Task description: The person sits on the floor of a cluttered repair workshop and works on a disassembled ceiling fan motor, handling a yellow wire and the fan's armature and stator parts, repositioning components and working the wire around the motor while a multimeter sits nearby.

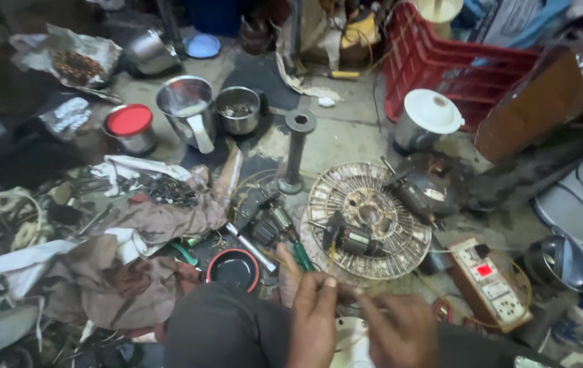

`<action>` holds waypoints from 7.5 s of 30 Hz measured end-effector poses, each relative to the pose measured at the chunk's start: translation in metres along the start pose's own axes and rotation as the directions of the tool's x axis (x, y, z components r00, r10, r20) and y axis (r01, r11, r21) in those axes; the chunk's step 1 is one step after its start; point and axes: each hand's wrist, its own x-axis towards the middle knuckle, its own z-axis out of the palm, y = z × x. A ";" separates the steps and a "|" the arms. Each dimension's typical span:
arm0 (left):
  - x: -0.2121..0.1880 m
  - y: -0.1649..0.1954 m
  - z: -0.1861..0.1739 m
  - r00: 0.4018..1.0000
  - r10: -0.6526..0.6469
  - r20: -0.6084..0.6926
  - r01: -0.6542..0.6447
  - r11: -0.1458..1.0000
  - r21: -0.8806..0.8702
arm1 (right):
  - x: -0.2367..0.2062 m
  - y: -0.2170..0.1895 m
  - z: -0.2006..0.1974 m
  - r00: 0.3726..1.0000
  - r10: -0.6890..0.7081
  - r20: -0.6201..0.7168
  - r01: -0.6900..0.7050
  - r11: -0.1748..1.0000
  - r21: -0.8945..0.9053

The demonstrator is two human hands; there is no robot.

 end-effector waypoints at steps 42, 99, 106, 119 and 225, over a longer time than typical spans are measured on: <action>0.062 0.089 -0.098 0.899 -0.099 -0.427 -0.185 0.797 -0.574 | 0.134 0.056 0.107 0.448 0.663 0.600 -0.885 0.425 0.190; 0.115 0.088 -0.141 0.893 0.006 -0.451 -0.100 0.978 -0.184 | 0.052 0.121 0.053 0.625 0.718 0.307 -0.687 0.692 -0.219; 0.117 0.090 -0.140 0.902 -0.008 -0.433 -0.066 0.986 -0.156 | 0.020 0.151 0.055 0.718 0.610 0.335 -0.642 0.766 -0.018; 0.100 0.101 -0.112 0.969 0.076 -0.235 -0.106 0.988 -0.115 | -0.039 0.064 0.016 0.407 0.893 0.189 -0.882 0.331 0.336; 0.069 0.058 0.001 0.866 0.392 0.312 -0.396 0.155 0.905 | -0.115 0.009 0.023 0.012 0.958 0.287 -0.515 -0.240 0.823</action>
